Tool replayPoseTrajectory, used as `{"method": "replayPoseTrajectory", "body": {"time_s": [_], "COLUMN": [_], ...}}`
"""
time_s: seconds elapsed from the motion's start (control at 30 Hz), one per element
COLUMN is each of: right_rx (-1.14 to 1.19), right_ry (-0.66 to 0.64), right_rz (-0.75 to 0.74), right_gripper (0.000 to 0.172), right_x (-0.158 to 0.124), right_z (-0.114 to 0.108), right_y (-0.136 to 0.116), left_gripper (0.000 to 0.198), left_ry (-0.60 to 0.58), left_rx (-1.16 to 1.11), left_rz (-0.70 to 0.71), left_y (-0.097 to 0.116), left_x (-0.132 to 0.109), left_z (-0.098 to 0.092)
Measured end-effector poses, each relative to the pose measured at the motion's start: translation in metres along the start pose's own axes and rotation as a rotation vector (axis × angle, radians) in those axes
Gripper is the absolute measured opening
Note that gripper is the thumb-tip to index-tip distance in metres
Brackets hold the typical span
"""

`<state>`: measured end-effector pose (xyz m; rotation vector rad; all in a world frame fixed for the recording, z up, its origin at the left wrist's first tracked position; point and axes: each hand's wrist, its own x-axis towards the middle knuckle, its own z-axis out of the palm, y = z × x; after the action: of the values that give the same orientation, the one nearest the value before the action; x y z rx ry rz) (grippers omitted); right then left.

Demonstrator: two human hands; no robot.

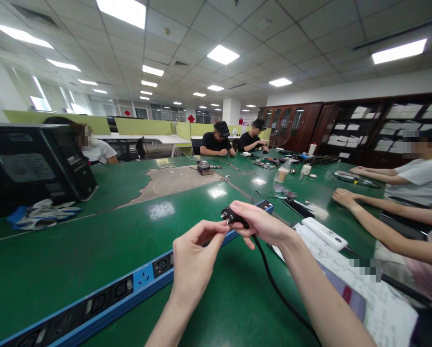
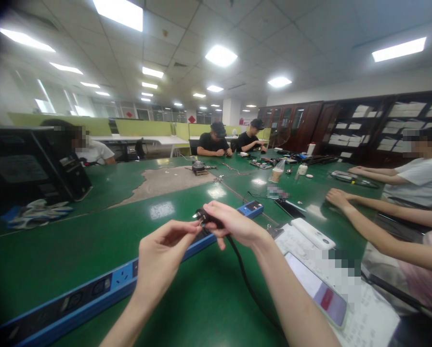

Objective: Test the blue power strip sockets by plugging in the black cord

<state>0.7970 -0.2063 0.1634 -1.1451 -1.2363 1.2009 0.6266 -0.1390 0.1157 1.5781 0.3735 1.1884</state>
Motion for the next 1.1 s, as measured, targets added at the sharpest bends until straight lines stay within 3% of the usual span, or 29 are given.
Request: {"method": "replayPoseTrajectory", "body": {"time_s": [0.3,0.5,0.7,1.1], "right_rx": [-0.013,0.038,0.092,0.027], "right_ry": [-0.030,-0.063,-0.073,-0.057], "right_rz": [0.047,0.090,0.107,0.071], "right_gripper": [0.041,0.041,0.038,0.037], "right_x": [-0.002,0.001,0.003,-0.001], "right_z": [-0.002,0.005,0.006,0.003], "right_y": [0.001,0.002,0.004,-0.002], "left_gripper": [0.008,0.007,0.021,0.034], "left_ry": [-0.114,-0.154,-0.203,-0.045], "left_rx": [0.170,0.046,-0.171,-0.204], "left_rz": [0.083,0.050,-0.123,-0.266], "left_y": [0.001,0.004,0.000,-0.002], "left_x": [0.005,0.011,0.012,0.010], "left_z": [-0.013,-0.018,-0.016,-0.005]}}
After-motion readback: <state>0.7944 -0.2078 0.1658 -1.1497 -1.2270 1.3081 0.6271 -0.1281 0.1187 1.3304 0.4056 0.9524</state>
